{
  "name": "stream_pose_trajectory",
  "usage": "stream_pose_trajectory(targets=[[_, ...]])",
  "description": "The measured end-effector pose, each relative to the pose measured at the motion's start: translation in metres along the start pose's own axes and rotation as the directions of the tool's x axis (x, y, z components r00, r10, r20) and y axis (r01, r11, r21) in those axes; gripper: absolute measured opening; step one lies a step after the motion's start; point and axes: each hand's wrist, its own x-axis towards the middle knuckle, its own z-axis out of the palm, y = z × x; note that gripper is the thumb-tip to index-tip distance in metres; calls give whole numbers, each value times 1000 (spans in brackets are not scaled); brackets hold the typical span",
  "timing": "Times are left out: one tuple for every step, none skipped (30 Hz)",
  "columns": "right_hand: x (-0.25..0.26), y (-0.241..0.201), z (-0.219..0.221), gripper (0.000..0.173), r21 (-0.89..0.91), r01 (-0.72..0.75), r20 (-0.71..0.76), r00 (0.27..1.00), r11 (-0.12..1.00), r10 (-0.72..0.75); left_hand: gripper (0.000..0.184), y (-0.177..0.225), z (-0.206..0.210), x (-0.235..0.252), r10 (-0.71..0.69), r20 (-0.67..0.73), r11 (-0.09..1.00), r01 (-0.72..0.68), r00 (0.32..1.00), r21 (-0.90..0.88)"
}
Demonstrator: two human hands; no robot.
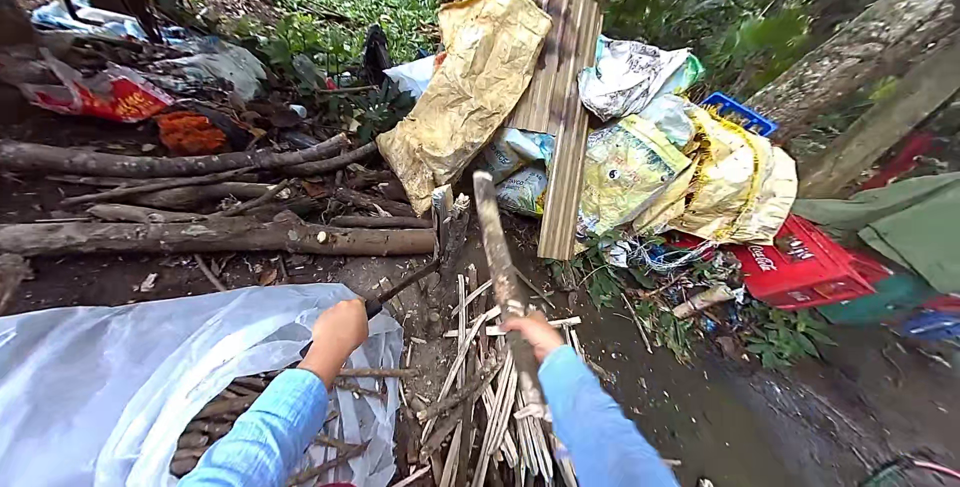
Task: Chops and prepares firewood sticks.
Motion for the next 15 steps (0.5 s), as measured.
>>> stream_pose_trajectory(targets=[[-15, -22, -21, 53, 28, 94, -32, 995, 995, -93, 38, 2, -1, 0, 1, 1, 1000, -1, 1000, 7], [-30, -46, -43, 53, 17, 205, -80, 976, 979, -203, 38, 5, -2, 0, 1, 4, 1000, -1, 1000, 11], [-45, -70, -66, 55, -16, 325, -141, 935, 946, -324, 38, 8, -3, -1, 2, 10, 1000, -2, 1000, 11], [-58, -94, -88, 56, -42, 452, -217, 867, 891, -449, 38, 14, -5, -2, 6, 17, 1000, -6, 1000, 6], [-69, -116, -108, 57, -36, 583, -291, 771, 812, -566, 38, 22, -10, -3, 15, 20, 1000, -16, 1000, 5], [-81, -138, -126, 60, -20, 708, -342, 658, 706, -671, 38, 31, -15, -4, 29, 19, 1000, -30, 999, 4], [-93, -161, -143, 59, 2, 818, -368, 536, 575, -760, 36, 41, -21, -4, 48, 16, 999, -48, 999, 8], [-105, -182, -159, 50, 43, 899, -374, 420, 437, -827, 34, 53, -27, -3, 66, 18, 998, -66, 998, 14], [-116, -202, -170, 33, 75, 946, -362, 320, 314, -876, 33, 64, -32, -1, 80, 21, 997, -81, 997, 21], [-126, -216, -173, 15, 77, 966, -353, 257, 246, -900, 32, 74, -35, 1, 91, 19, 995, -92, 996, 28], [-133, -221, -165, 9, 52, 979, -369, 204, 200, -907, 30, 84, -37, 2, 99, 16, 994, -99, 995, 36], [-138, -212, -147, 18, 9, 977, -398, 201, 215, -895, 28, 92, -37, 2, 106, 11, 993, -107, 994, 48], [-135, -188, -121, 41, -52, 952, -393, 259, 303, -882, 27, 98, -38, 2, 114, 7, 992, -114, 993, 60], [-123, -150, -90, 58, -94, 879, -349, 411, 467, -842, 27, 102, -38, 0, 122, 12, 990, -122, 993, 73], [-102, -104, -60, 67, -106, 732, -247, 636, 673, -731, 28, 103, -37, -2, 131, 31, 988, -133, 991, 81]])
